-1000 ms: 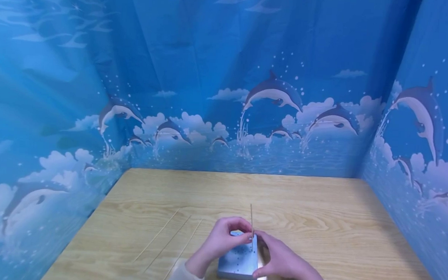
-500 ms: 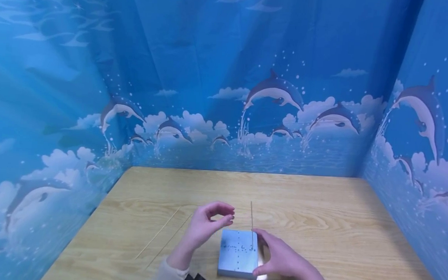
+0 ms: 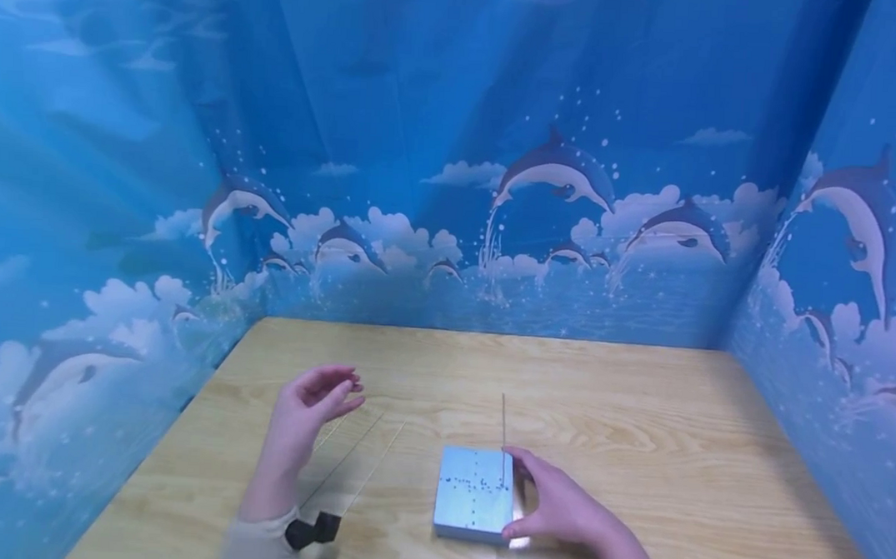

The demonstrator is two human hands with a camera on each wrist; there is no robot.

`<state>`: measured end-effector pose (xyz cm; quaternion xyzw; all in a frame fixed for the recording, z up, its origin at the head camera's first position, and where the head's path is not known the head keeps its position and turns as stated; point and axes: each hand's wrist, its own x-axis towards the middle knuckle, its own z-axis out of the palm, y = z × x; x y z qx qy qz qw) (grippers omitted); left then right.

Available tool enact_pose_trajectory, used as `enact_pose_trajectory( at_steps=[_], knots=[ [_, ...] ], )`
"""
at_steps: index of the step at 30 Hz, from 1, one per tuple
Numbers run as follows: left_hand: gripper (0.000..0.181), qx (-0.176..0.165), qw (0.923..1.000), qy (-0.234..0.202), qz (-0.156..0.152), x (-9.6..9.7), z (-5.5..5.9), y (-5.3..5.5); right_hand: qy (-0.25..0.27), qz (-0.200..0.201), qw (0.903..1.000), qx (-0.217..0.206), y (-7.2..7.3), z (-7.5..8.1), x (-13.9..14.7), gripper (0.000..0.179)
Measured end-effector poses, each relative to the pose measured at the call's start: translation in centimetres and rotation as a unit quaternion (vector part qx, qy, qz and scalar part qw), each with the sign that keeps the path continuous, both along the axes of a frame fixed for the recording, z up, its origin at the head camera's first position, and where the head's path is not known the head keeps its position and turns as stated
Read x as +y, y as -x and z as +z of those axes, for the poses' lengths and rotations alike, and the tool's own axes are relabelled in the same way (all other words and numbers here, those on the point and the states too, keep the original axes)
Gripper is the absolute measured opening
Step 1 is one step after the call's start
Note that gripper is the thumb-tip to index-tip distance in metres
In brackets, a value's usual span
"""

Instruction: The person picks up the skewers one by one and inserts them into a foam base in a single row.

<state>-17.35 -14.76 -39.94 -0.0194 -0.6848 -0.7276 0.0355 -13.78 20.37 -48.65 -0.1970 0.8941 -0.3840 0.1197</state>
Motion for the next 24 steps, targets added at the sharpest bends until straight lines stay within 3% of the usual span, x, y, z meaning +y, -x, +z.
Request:
enact_pose_trajectory(
  at_steps=[6, 11, 19, 24],
  knots=[
    [0.032, -0.019, 0.9990, -0.016, 0.036, -2.3, -0.1, 0.5, 0.000, 0.006, 0.9999, 0.010, -0.1, 0.0, 0.0, 0.120],
    [0.037, -0.031, 0.9989, -0.016, 0.033, -3.6, -0.7, 1.2, 0.004, 0.013, 0.9997, 0.020, -0.1, 0.0, 0.0, 0.119],
    [0.038, -0.069, 0.9969, 0.009, 0.036, -6.3, -3.4, 2.9, 0.008, 0.013, 0.9996, 0.025, -0.1, 0.0, 0.2, 0.119],
    [0.039, -0.099, 0.9931, 0.055, 0.032, -7.6, -5.1, 3.4, 0.006, 0.014, 0.9994, 0.030, -0.1, -0.2, 0.1, 0.119]
  ],
)
